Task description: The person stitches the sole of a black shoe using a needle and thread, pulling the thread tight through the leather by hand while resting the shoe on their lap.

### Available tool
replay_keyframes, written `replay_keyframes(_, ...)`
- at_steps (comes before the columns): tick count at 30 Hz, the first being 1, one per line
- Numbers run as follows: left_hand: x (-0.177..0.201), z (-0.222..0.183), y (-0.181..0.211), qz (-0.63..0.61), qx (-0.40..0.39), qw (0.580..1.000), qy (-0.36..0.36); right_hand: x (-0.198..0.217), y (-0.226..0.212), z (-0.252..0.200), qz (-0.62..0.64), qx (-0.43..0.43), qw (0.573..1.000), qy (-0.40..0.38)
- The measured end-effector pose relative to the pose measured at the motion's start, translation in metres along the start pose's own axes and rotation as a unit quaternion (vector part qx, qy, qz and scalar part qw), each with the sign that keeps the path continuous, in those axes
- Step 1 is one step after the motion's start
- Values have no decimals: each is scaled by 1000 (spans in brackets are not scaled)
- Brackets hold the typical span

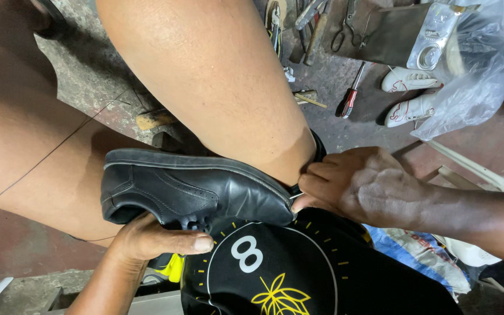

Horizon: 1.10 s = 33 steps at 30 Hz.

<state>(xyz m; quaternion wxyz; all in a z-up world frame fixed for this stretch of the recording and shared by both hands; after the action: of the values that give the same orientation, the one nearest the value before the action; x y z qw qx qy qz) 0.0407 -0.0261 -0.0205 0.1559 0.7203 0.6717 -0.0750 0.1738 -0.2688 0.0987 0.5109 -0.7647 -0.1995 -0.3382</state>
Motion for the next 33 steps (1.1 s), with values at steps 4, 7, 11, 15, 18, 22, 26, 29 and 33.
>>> replay_keyframes(4,-7,-3,10,28,-17,999,-18,-3,3,-1,-18,-11,1000,-2)
replay_keyframes(7,-11,-4,16,14,-37,998,-43,-8,12,-2,-20,-38,999,-25)
replay_keyframes(11,-12,-3,20,4,-75,995,-60,-3,11,0,-30,-29,999,1)
replay_keyframes(15,-6,5,6,23,-1,999,-47,16,-4,0,-70,33,996,54)
replay_keyframes(18,-10,-4,4,-18,-28,996,-85,21,-16,-11,-22,108,992,55)
replay_keyframes(22,-4,4,7,-3,-8,999,-53,17,-4,-20,21,112,992,46)
replay_keyframes(26,-3,3,2,44,-25,998,-34,-26,30,-12,371,-119,916,-96)
replay_keyframes(29,1,5,5,76,-41,996,-9,-51,32,-24,368,-259,838,-308)
replay_keyframes(33,-6,1,7,40,-51,997,-37,-12,2,-5,109,-71,975,-182)
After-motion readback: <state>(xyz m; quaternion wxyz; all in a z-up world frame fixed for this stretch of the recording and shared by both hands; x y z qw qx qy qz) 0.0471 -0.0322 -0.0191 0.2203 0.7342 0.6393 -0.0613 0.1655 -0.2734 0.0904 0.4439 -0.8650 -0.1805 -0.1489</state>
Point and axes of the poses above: each hand's wrist, its own z-axis towards the middle knuckle, its own x-axis out of the back of the hand, y = z × x, the point moved 8 cm from there along z, towards the middle knuckle, and after that the axes turned 10 degrees about x, right-handed, at the moved point
